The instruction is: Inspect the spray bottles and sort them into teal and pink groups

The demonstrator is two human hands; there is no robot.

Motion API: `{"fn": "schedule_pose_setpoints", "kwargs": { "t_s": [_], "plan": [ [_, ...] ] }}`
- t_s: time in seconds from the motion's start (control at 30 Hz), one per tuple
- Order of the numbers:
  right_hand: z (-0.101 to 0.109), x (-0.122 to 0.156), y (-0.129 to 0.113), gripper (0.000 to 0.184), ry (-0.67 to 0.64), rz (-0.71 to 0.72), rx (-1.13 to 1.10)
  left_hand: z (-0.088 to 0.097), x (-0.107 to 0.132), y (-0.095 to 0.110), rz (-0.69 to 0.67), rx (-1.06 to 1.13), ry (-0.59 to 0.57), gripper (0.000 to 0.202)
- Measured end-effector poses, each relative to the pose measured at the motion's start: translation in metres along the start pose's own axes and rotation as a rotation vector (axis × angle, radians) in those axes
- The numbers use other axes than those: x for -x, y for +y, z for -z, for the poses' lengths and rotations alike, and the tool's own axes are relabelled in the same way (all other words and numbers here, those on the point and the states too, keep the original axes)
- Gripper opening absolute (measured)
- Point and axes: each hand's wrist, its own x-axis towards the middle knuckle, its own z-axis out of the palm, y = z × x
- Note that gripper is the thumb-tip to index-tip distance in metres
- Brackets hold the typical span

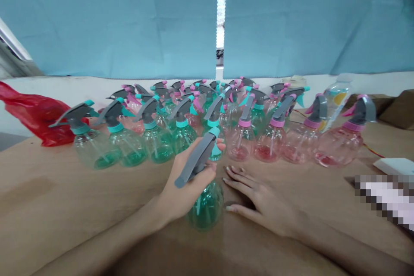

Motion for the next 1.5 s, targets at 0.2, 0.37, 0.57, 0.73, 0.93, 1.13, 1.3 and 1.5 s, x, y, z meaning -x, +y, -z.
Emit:
{"fn": "schedule_pose_setpoints", "kwargs": {
  "t_s": [0.2, 0.37, 0.57, 0.73, 0.93, 1.13, 1.3, 1.5],
  "plan": [
    [0.0006, 0.0001, -0.0006, 0.063, -0.019, -0.012, 0.024, 0.0014, 0.0004, 0.0038, -0.015, 0.038, -0.026, 0.046],
    [0.0004, 0.0007, 0.0001, 0.061, -0.011, -0.011, 0.021, 0.0022, -0.0007, 0.0047, -0.048, 0.077, -0.042, 0.046],
    [-0.0012, 0.0011, 0.0015, 0.060, 0.021, 0.005, -0.003, 0.0030, -0.0005, 0.0019, -0.066, 0.031, -0.013, 0.024],
    [0.0008, 0.0010, -0.0001, 0.059, 0.008, 0.005, -0.015, 0.0025, -0.0007, 0.0010, -0.072, 0.091, -0.019, 0.015],
    [0.0014, 0.0009, -0.0006, 0.060, 0.007, 0.000, -0.004, 0.0037, -0.0015, 0.0036, -0.060, 0.033, -0.020, 0.025],
    [0.0016, 0.0003, -0.0002, 0.061, -0.015, -0.004, 0.020, 0.0008, 0.0017, -0.0018, -0.013, -0.049, 0.017, 0.039],
    [0.0010, 0.0008, 0.0005, 0.059, 0.004, 0.001, -0.003, 0.0002, 0.0021, -0.0031, -0.036, -0.044, 0.014, 0.038],
    [0.0008, 0.0014, 0.0010, 0.059, 0.001, -0.001, -0.017, 0.0000, 0.0004, -0.0009, -0.029, -0.053, 0.029, 0.036]
  ]
}}
